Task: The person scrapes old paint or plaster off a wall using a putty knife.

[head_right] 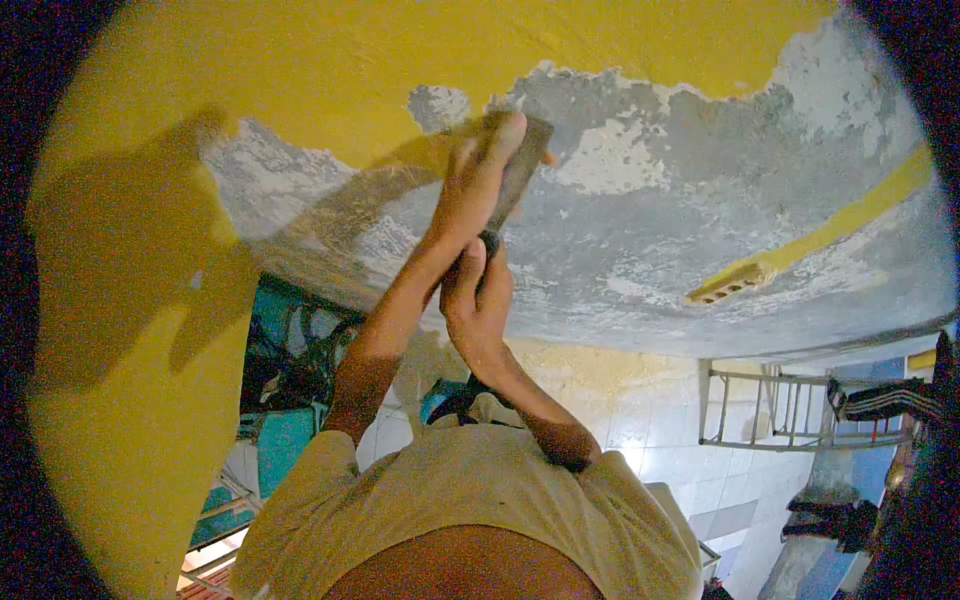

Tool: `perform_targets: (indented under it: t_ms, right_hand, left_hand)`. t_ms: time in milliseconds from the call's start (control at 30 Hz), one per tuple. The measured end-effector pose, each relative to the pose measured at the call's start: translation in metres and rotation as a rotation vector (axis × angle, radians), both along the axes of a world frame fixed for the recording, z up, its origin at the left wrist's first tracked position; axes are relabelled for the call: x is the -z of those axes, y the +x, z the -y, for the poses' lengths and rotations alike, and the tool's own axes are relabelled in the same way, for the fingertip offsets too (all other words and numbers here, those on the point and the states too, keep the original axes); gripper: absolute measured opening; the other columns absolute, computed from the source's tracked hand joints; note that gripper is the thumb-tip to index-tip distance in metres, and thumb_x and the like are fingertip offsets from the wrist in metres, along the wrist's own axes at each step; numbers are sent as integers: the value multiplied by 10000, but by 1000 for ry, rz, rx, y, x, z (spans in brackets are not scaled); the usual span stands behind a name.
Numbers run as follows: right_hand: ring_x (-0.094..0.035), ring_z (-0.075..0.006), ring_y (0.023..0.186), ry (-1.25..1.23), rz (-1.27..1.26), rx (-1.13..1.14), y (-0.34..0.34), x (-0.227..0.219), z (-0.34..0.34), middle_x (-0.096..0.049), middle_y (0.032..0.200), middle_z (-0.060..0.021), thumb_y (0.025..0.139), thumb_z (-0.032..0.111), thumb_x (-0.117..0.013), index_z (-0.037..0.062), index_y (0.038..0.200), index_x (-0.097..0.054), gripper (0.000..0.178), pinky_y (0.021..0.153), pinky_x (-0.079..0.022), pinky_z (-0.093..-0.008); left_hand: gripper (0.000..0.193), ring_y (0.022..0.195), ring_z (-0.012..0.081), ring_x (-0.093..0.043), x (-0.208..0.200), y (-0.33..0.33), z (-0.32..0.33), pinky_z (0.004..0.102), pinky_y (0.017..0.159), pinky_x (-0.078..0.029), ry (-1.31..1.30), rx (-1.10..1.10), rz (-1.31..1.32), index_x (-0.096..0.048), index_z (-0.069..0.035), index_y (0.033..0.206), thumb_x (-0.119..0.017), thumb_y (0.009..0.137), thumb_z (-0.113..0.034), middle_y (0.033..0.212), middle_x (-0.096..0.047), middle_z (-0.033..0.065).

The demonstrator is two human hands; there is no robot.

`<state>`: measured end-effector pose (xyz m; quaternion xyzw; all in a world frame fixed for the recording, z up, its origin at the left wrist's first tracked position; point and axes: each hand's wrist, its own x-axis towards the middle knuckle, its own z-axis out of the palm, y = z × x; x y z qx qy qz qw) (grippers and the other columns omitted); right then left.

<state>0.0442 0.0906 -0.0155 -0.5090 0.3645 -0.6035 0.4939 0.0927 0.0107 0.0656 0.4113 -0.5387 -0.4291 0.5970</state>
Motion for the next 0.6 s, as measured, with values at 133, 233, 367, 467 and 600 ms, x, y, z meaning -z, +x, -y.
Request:
perform_targets:
  t_ms: [133,233,367,467,600]
  right_hand:
    - [-407,-53,498,1,72,-25,4,-21,7,-433,566,18,978,267,-346,27,876,-452,282,431,-328,-223]
    - [-404,-52,498,69,92,-70,-1,-15,3,-441,577,13,977,256,-349,30,878,-458,270,431,-321,-221]
    - [-386,-60,490,-41,26,-5,-1,-13,9,-449,600,1,978,250,-346,37,852,-453,270,427,-315,-231]
    - [-380,-59,483,-43,70,-30,0,-15,8,-449,604,3,979,268,-344,38,847,-452,286,420,-314,-232]
    - [-383,-53,473,32,96,-44,-4,-11,7,-442,590,12,981,299,-339,41,845,-444,310,406,-312,-231]
  left_hand:
    - [495,405,66,-414,-18,0,7,236,369,-320,-1,-47,19,-656,-63,736,-471,866,-504,531,-509,-12]
    - [487,474,69,-436,-9,5,7,235,459,-345,-37,-20,79,-649,-40,708,-437,910,-430,565,-547,3]
    - [468,503,66,-449,-7,-6,11,231,464,-343,-155,-96,-33,-643,-32,706,-444,917,-400,591,-567,10]
    - [464,520,73,-463,-19,0,6,235,478,-356,-100,-70,-4,-639,-29,704,-441,920,-389,611,-581,19]
    - [461,515,88,-471,-3,-4,13,246,484,-366,-161,-75,74,-637,-40,704,-443,918,-399,618,-588,21]
